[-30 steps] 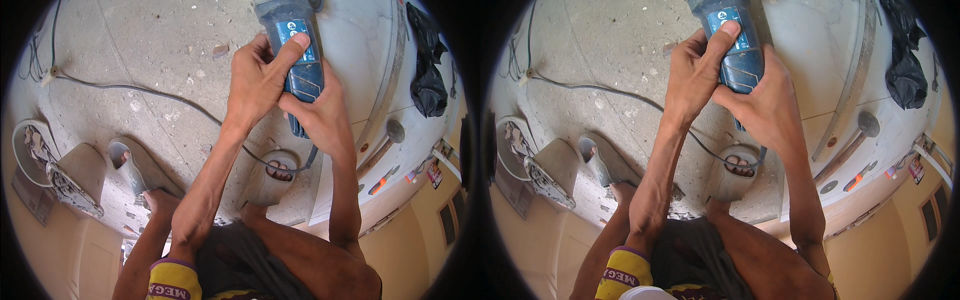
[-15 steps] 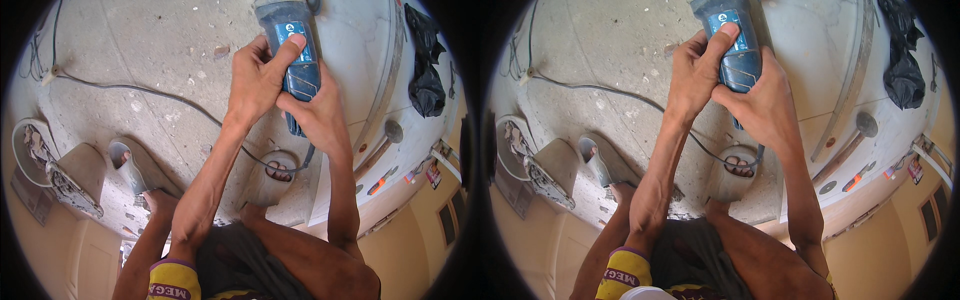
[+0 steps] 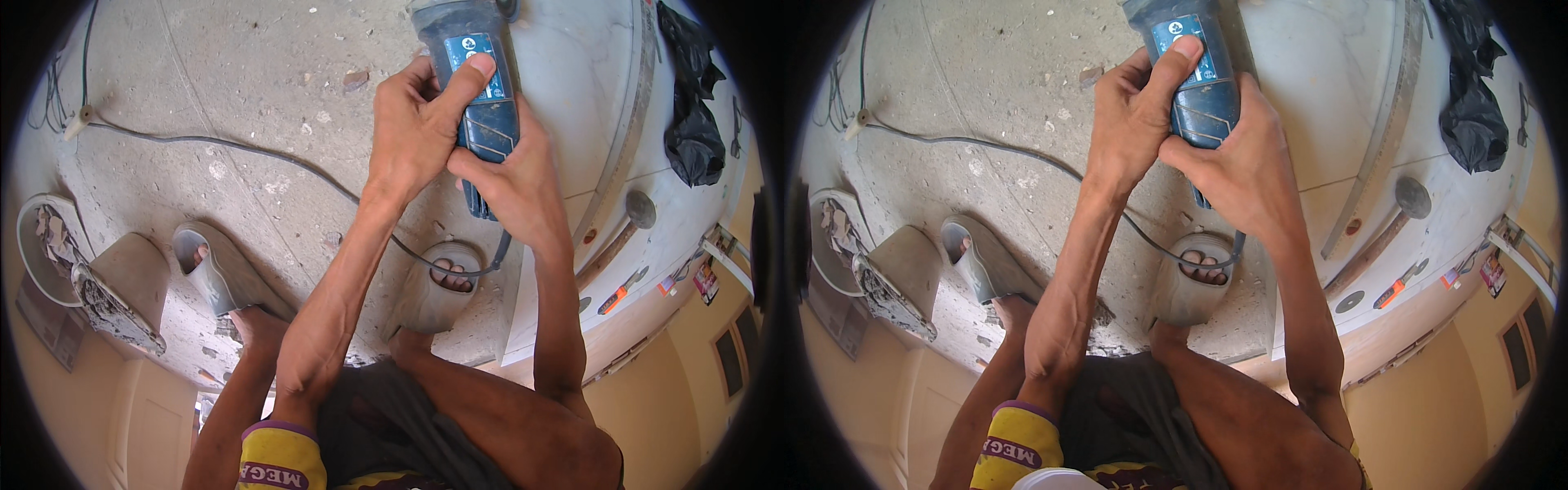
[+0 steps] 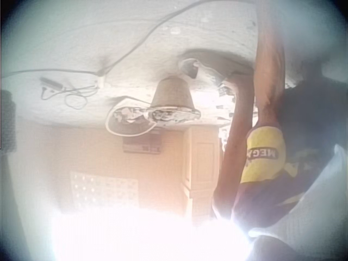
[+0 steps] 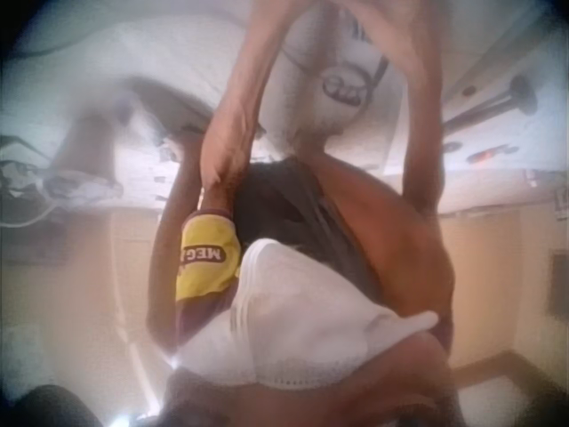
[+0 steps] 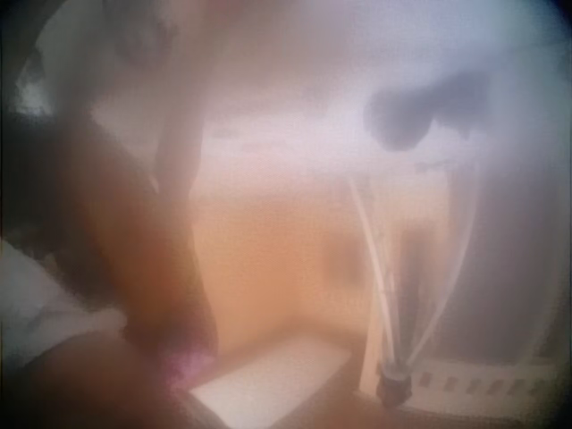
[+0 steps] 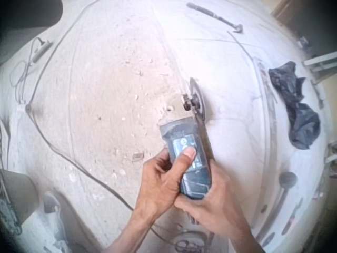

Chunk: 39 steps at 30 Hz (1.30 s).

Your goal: The person uses an angle grinder to smooth a concrete floor surface, moving the tool back and forth to remove material. The person then switches to a hammer and chisel to chip away at the floor, creating debris.

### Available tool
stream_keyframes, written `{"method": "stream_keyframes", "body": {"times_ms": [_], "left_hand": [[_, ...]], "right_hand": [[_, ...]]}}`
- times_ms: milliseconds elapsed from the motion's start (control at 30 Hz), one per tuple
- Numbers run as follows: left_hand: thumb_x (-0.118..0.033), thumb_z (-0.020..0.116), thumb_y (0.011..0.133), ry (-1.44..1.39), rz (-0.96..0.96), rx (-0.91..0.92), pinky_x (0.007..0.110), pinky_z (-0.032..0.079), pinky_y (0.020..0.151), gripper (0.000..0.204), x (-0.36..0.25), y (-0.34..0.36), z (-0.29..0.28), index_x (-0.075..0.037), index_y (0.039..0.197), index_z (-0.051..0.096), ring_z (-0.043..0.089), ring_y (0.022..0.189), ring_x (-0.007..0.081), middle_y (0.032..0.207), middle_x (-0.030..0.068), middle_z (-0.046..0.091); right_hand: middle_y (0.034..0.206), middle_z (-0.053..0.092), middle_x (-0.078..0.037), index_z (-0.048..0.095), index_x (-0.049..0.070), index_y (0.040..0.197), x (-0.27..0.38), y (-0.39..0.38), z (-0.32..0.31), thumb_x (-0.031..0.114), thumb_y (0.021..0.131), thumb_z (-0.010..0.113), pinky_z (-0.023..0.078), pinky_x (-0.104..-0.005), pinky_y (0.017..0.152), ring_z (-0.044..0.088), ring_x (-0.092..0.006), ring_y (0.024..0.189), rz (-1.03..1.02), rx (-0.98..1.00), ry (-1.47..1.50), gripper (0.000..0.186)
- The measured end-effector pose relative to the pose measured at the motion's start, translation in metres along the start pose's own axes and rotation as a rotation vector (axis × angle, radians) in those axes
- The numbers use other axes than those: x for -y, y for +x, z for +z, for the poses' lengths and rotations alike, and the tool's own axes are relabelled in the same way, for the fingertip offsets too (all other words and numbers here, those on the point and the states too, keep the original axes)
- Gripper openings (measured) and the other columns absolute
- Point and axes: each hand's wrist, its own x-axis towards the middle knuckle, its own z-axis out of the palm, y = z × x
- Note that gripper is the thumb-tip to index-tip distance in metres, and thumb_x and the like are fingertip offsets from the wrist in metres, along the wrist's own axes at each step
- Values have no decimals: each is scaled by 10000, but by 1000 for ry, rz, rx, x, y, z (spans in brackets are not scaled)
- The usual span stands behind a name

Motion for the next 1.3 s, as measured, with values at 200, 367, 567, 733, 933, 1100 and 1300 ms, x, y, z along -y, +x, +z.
{"method": "stream_keyframes", "body": {"times_ms": [200, 367, 567, 733, 933, 1100, 1300], "left_hand": [[-488, 864, 1039, 9, 2, -3, 284, 586, 688, 569, 3, -1, 0, 75, 1100, 814, 721, 761, 113, 883, 92, 795], [-504, 858, 1038, 39, 14, -10, 282, 579, 680, 577, 5, -1, 0, 69, 1088, 819, 714, 760, 112, 873, 88, 788], [-518, 854, 1036, 53, 8, -14, 283, 579, 685, 593, 3, -1, -1, 71, 1099, 820, 710, 754, 113, 874, 88, 788], [-512, 854, 1039, 37, 5, -13, 285, 580, 684, 588, 4, 0, 0, 72, 1098, 817, 709, 755, 110, 867, 84, 787], [-496, 857, 1041, 46, 4, -4, 291, 580, 677, 571, 6, 0, -1, 71, 1082, 817, 710, 739, 110, 856, 85, 786], [-504, 857, 1039, 68, 17, -3, 290, 584, 669, 580, 6, 0, -3, 74, 1073, 817, 720, 736, 113, 859, 96, 792], [-517, 853, 1037, 53, 8, -3, 296, 593, 670, 597, 6, -2, -3, 76, 1088, 816, 728, 739, 121, 863, 104, 795]], "right_hand": [[1004, 748, -172, 644, -50, 1256, 1, -2, -1, 240, 791, 938, 623, -428, 766, 747, -263, 842, 7, 3, -11, 621], [1034, 759, -186, 643, -55, 1272, 0, -2, -2, 249, 789, 940, 627, -432, 793, 758, -272, 880, 50, 21, -10, 644], [1059, 760, -195, 641, -60, 1287, 2, -1, -1, 244, 787, 941, 628, -446, 815, 762, -285, 903, 41, 13, -38, 657], [1053, 759, -188, 643, -57, 1293, 2, -1, -1, 242, 789, 941, 628, -444, 810, 759, -283, 896, 51, 21, -20, 658], [1043, 758, -172, 642, -62, 1281, 0, -2, 0, 247, 792, 937, 625, -426, 784, 757, -272, 878, 30, 7, -30, 649], [1046, 755, -172, 644, -60, 1279, -2, 0, 0, 256, 784, 939, 626, -428, 799, 756, -272, 883, 47, 19, -22, 657], [1040, 750, -179, 644, -62, 1278, -3, -2, 1, 252, 778, 937, 624, -428, 780, 755, -271, 852, 48, 11, -10, 659]]}}
